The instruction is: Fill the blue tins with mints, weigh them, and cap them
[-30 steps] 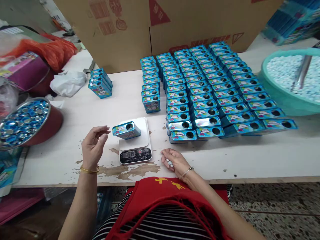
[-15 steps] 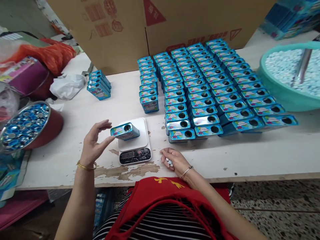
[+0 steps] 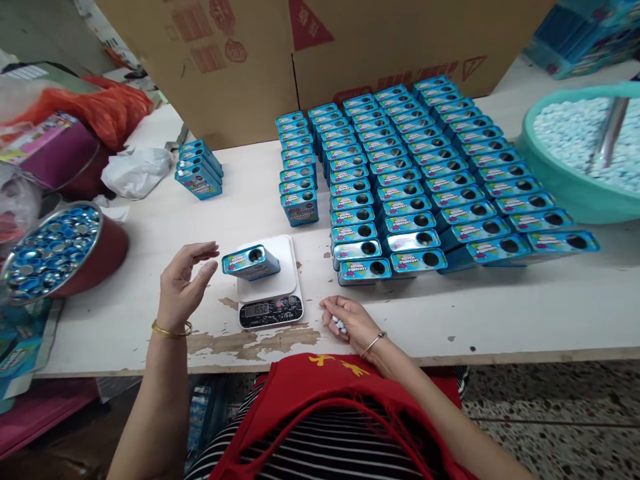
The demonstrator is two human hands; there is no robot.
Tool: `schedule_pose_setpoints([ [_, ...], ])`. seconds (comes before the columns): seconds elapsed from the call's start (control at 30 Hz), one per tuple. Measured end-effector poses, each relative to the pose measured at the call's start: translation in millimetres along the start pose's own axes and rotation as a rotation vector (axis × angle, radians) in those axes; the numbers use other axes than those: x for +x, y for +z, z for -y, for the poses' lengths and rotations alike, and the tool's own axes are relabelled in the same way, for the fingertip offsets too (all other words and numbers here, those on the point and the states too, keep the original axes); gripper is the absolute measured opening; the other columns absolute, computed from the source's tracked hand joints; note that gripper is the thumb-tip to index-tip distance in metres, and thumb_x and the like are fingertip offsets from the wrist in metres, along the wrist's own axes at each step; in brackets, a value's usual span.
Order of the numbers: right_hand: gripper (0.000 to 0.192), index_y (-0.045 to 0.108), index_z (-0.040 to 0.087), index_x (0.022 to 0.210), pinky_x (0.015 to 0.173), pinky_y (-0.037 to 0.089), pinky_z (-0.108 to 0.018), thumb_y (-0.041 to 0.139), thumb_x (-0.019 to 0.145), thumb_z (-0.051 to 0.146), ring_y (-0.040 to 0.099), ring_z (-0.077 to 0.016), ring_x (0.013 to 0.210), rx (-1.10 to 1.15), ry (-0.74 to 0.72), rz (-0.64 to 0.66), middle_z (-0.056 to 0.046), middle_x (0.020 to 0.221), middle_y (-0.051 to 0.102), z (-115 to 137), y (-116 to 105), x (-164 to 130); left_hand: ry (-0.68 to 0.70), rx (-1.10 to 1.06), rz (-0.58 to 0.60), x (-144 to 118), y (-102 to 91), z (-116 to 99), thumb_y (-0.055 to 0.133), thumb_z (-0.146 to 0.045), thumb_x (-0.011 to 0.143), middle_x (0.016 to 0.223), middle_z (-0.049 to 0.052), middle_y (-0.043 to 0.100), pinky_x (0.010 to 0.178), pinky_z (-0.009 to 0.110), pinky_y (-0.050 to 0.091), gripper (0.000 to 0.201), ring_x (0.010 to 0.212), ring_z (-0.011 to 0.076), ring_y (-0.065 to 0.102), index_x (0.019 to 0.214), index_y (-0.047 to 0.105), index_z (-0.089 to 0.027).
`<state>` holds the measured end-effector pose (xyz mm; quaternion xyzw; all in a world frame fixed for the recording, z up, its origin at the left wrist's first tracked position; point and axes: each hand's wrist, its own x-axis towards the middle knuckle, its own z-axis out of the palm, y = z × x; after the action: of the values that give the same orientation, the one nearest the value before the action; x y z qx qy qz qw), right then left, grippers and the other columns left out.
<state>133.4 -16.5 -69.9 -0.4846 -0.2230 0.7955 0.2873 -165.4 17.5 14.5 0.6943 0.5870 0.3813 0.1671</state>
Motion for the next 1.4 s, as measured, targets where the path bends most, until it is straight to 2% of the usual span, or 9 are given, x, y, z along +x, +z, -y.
schedule_pose_setpoints([
  [0.23, 0.042, 0.058, 0.014, 0.084, 0.034, 0.015, -0.018, 0.073, 0.067, 0.049, 0.032, -0.0024, 0.036, 0.008, 0.004, 0.012, 0.002, 0.060, 0.058, -2, -1, 1, 0.076, 0.071, 0.075, 6, 3.5, -6, 0.059, -0.034, 0.085, 0.105, 0.006, 0.061, 0.085, 0.035, 0.048, 0.033, 0.096, 0.0166, 0.059, 0.116, 0.056, -0.022],
  [0.43, 0.044, 0.056, 0.014, 0.085, 0.033, 0.013, -0.017, 0.073, 0.066, 0.051, 0.031, -0.0020, 0.035, 0.026, -0.006, 0.056, 0.004, 0.058, 0.058, -2, -1, 6, 0.187, 0.292, 0.348, 18, 18.7, -17, 0.059, -0.039, 0.085, 0.103, 0.007, 0.061, 0.078, 0.034, 0.044, 0.040, 0.091, 0.0188, 0.056, 0.120, 0.049, -0.022],
  [0.67, 0.048, 0.054, 0.014, 0.085, 0.032, 0.010, -0.017, 0.071, 0.065, 0.054, 0.031, -0.0019, 0.033, 0.025, -0.028, 0.063, 0.004, 0.055, 0.057, 1, 3, 8, 0.312, 0.251, 0.145, 66, 68.7, -35, 0.057, -0.034, 0.086, 0.103, 0.006, 0.061, 0.080, 0.033, 0.039, 0.032, 0.093, 0.0195, 0.055, 0.113, 0.049, -0.020],
  [0.83, 0.051, 0.053, 0.014, 0.085, 0.032, 0.010, -0.017, 0.070, 0.064, 0.058, 0.030, -0.0019, 0.032, 0.026, -0.028, 0.067, 0.004, 0.055, 0.057, 0, 5, 11, 0.339, 0.353, 0.142, 94, 116.2, -19, 0.061, -0.034, 0.082, 0.110, 0.010, 0.058, 0.084, 0.038, 0.036, 0.036, 0.102, 0.0250, 0.052, 0.114, 0.054, -0.020],
  [0.93, 0.052, 0.052, 0.015, 0.085, 0.032, 0.010, -0.017, 0.069, 0.065, 0.060, 0.030, -0.0016, 0.032, 0.008, -0.011, 0.058, 0.004, 0.057, 0.057, -3, 6, 10, 0.347, 0.441, 0.126, 100, 124.3, -6, 0.064, -0.039, 0.079, 0.112, 0.012, 0.057, 0.083, 0.039, 0.036, 0.042, 0.102, 0.0265, 0.051, 0.115, 0.055, -0.019],
  [1.07, 0.053, 0.052, 0.016, 0.084, 0.033, 0.009, -0.018, 0.065, 0.065, 0.064, 0.028, -0.0012, 0.031, -0.055, 0.020, 0.076, 0.004, 0.057, 0.056, -7, 7, 12, 0.295, 0.432, -0.091, 126, 91.0, 26, 0.058, -0.047, 0.081, 0.118, 0.013, 0.055, 0.095, 0.039, 0.033, 0.050, 0.113, 0.0256, 0.048, 0.121, 0.049, -0.018],
  [1.2, 0.059, 0.056, 0.015, 0.089, 0.035, 0.014, -0.020, 0.061, 0.063, 0.069, 0.030, -0.0042, 0.031, -0.193, -0.001, 0.075, 0.004, 0.050, 0.054, -3, 19, 32, -0.110, 0.664, -0.331, 173, 27.7, 84, 0.054, -0.039, 0.083, 0.126, 0.017, 0.049, 0.098, 0.044, 0.031, 0.043, 0.120, 0.0305, 0.042, 0.119, 0.050, -0.016],
  [1.3, 0.054, 0.061, 0.015, 0.089, 0.041, 0.025, -0.022, 0.061, 0.066, 0.063, 0.036, -0.0074, 0.039, -0.262, -0.165, 0.033, 0.004, 0.049, 0.051, 6, 37, 56, -0.230, 0.810, -0.203, 196, -8.0, 125, 0.062, -0.032, 0.075, 0.129, 0.018, 0.047, 0.097, 0.052, 0.030, 0.029, 0.121, 0.0360, 0.039, 0.100, 0.059, -0.016],
  [1.4, 0.045, 0.065, 0.016, 0.077, 0.046, 0.030, -0.023, 0.060, 0.070, 0.059, 0.040, -0.0095, 0.045, -0.265, -0.269, 0.076, 0.003, 0.048, 0.049, 10, 54, 77, -0.040, 0.788, -0.081, 205, -25.1, 147, 0.064, -0.028, 0.074, 0.120, 0.015, 0.054, 0.097, 0.057, 0.028, 0.015, 0.119, 0.0343, 0.040, 0.080, 0.057, -0.016],
])
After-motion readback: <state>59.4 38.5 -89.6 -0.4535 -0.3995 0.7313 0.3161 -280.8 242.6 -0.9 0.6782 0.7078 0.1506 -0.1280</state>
